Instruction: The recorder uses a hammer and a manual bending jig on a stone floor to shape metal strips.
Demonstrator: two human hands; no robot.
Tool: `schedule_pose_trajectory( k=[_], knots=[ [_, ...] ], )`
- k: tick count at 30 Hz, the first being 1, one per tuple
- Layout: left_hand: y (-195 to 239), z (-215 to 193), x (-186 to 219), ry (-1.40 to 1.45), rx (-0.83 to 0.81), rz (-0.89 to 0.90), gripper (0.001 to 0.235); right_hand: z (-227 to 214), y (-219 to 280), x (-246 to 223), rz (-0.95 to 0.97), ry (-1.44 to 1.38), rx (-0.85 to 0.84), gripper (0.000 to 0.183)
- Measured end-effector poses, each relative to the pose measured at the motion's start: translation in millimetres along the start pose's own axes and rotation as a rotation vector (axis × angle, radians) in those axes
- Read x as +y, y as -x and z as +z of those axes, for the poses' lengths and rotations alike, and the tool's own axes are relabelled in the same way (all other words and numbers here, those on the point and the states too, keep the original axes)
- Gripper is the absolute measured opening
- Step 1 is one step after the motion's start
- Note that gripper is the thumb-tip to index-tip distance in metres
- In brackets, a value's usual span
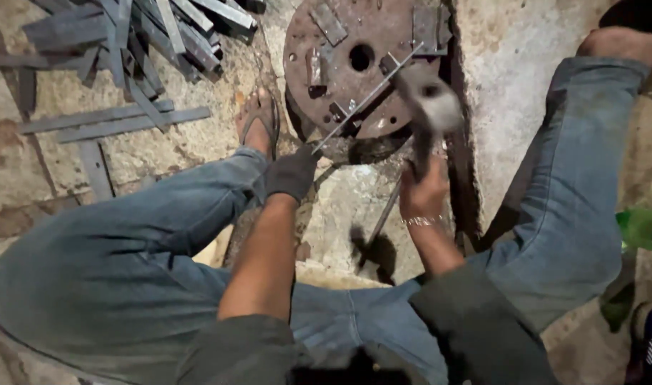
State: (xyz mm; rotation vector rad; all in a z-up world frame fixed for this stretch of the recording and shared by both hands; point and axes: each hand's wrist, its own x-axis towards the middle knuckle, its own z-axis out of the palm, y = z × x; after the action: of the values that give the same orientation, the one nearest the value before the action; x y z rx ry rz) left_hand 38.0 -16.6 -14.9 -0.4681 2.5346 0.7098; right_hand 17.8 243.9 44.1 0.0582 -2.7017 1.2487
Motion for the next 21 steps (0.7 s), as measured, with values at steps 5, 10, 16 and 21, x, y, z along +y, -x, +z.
schedule_pose_trajectory(
  k=[5, 10, 16, 21],
  knots=[
    [-19, 8, -6, -0.01, -0.04, 0.021, 0.044, 9, -2, 7, 0.281, 0.379, -0.337, 0.047],
    [-22, 6, 15, 0.026, -0.047, 0.028, 0.046, -17, 15, 0, 0.128, 0.109, -0.16, 0.042],
    [-38, -9, 48, 0.049, -0.022, 0.035, 0.046, 9, 4, 14, 0.081, 0.213, -0.165, 0.043],
    [-63, -7, 62, 0.039, -0.059, 0.001, 0.045, 3, 0, 6, 0.271, 0.441, -0.352, 0.047]
  ],
)
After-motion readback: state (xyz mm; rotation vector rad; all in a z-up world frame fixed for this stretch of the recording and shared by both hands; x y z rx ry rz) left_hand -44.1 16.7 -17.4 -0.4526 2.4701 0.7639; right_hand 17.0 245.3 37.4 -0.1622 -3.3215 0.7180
